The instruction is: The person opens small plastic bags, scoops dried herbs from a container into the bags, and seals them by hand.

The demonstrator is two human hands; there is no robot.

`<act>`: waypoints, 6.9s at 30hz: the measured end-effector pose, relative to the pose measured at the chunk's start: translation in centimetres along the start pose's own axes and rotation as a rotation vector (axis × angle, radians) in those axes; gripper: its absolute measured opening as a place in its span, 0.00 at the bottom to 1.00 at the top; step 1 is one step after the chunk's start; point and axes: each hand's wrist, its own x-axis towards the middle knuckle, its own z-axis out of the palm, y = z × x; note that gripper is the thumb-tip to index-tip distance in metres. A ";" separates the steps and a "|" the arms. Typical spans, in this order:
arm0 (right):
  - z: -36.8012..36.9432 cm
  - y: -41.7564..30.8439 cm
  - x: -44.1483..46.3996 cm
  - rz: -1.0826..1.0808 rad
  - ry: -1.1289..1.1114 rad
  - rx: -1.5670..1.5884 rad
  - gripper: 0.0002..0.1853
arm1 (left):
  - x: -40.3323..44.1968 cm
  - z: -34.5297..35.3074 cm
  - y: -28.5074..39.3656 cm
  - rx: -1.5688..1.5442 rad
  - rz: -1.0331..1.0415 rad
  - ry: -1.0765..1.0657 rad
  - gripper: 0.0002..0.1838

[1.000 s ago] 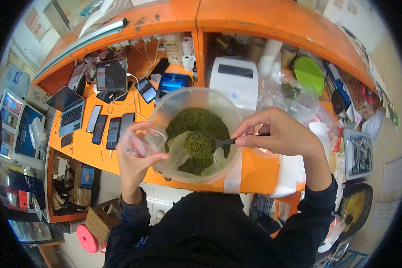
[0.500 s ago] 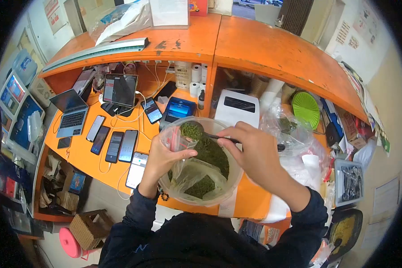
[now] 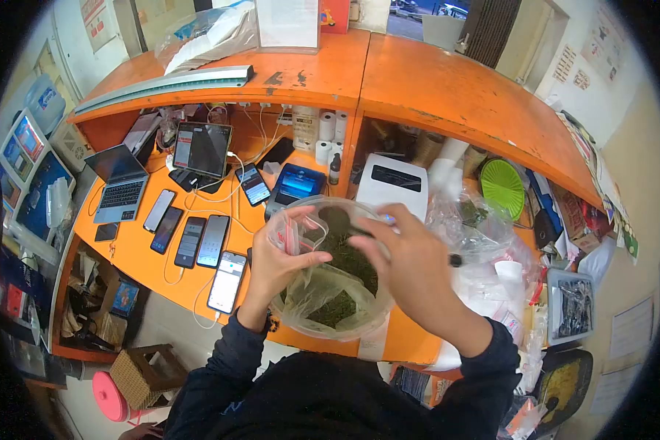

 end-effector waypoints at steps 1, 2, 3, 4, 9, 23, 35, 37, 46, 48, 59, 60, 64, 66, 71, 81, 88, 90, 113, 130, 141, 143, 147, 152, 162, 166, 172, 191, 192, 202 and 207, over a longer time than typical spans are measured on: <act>0.7 -0.5 0.5 -0.016 0.010 0.170 0.12 | -0.1 0.2 -0.3 0.052 0.045 0.024 0.34; 1.4 -0.9 1.0 -0.031 0.021 0.341 0.12 | -0.2 0.4 -0.9 0.103 0.091 0.047 0.34; 2.3 -0.9 1.2 -0.056 -0.010 0.380 0.12 | -0.3 0.7 -1.1 0.156 0.136 0.067 0.35; 3.4 -0.9 1.5 -0.080 -0.042 0.422 0.12 | -0.4 1.0 -0.8 0.147 0.142 0.074 0.35; 3.1 0.0 1.9 -0.081 -0.051 0.610 0.09 | -0.9 0.1 -0.4 -0.057 0.140 0.020 0.29; 1.9 -0.2 0.9 0.184 -0.243 1.238 0.11 | -3.2 1.3 2.6 0.199 0.294 0.184 0.06; 0.3 0.5 -1.2 0.121 -0.031 1.343 0.12 | -4.3 2.8 3.3 0.240 0.381 0.167 0.04; 0.2 2.3 -2.0 0.121 0.018 1.330 0.12 | -4.4 2.6 3.8 0.235 0.335 0.147 0.04; -3.3 14.6 -3.7 0.234 0.605 0.546 0.09 | -3.9 1.9 1.7 -0.628 -0.135 0.045 0.16; -2.6 19.0 -4.3 0.221 0.661 0.105 0.10 | -3.9 2.1 2.1 -0.708 -0.191 0.122 0.16; 0.8 -0.1 0.4 -0.015 -0.094 0.860 0.10 | -5.4 3.3 2.5 -0.152 -0.079 0.093 0.13; 1.1 -0.7 0.8 -0.022 -0.168 0.845 0.10 | -5.7 3.5 2.5 -0.171 -0.052 0.124 0.13; 2.5 -1.7 2.0 -0.079 -0.363 0.993 0.08 | -6.5 1.9 2.9 -0.155 -0.054 0.143 0.15; 3.1 -1.9 2.2 -0.051 -0.312 1.194 0.07 | -7.0 0.9 2.6 -0.227 -0.073 0.135 0.15; 1.2 -2.1 2.7 0.063 -0.072 1.328 0.04 | -10.5 -1.1 2.4 -0.761 -0.291 0.123 0.15; 6.8 -10.8 -4.8 -0.217 -0.976 1.051 0.08 | -19.7 -1.0 0.5 -0.455 -0.639 -0.698 0.08; 10.1 -11.1 -5.9 -0.119 -0.654 1.277 0.05 | -21.0 -1.0 -0.9 -0.974 -0.547 -0.409 0.16; 7.5 -9.8 -3.9 -0.076 -0.403 1.058 0.05 | -21.0 -1.4 0.3 -0.851 -0.604 -0.148 0.17; 6.6 -10.9 -5.8 -0.471 -0.289 0.791 0.16 | -19.3 -3.7 2.7 0.369 0.280 0.443 0.04; 6.4 -12.5 -5.1 -0.362 -0.087 0.764 0.19 | -17.3 -3.7 4.0 0.594 0.469 0.343 0.08; 3.7 -9.0 -3.4 0.034 -0.243 0.982 0.23 | -13.8 -2.8 4.2 0.659 0.560 0.173 0.30; 3.5 -9.0 -3.7 0.084 -0.336 1.071 0.24 | -13.3 -1.7 4.6 0.629 0.565 0.261 0.31; 3.3 -8.2 -4.6 0.115 -0.384 1.035 0.25 | -13.3 -2.3 3.4 0.732 0.537 0.246 0.35; 2.4 -3.2 -3.7 0.206 -0.001 0.702 0.12 | -14.8 -1.9 2.6 0.054 0.237 0.365 0.43; 10.1 6.5 -3.4 -0.116 -0.538 -0.441 0.09 | -16.5 -4.0 3.0 -0.164 -0.231 0.281 0.49; 10.8 7.5 -3.3 -0.119 -0.515 -0.393 0.07 | -18.2 -3.3 2.1 -0.323 -0.471 0.195 0.50; -2.7 2.7 -4.1 0.013 -0.243 -0.289 0.14 | -19.0 -3.0 2.2 -0.432 -0.637 -0.044 0.56; 7.2 -0.4 -7.1 -0.324 -0.541 -0.092 0.05 | -18.4 -1.3 0.1 -0.582 -0.736 -0.585 0.44; 6.5 -0.2 -7.0 -0.303 -0.546 -0.085 0.05 | -18.3 -1.5 0.2 -0.511 -0.669 -0.553 0.43; 6.0 0.2 -6.0 -0.252 -0.699 0.077 0.03 | -17.5 -3.4 1.6 0.097 -0.488 0.034 0.39; 5.1 3.3 -5.0 -0.031 -0.699 0.499 0.05 | -16.5 -5.0 1.6 0.283 -0.354 0.250 0.43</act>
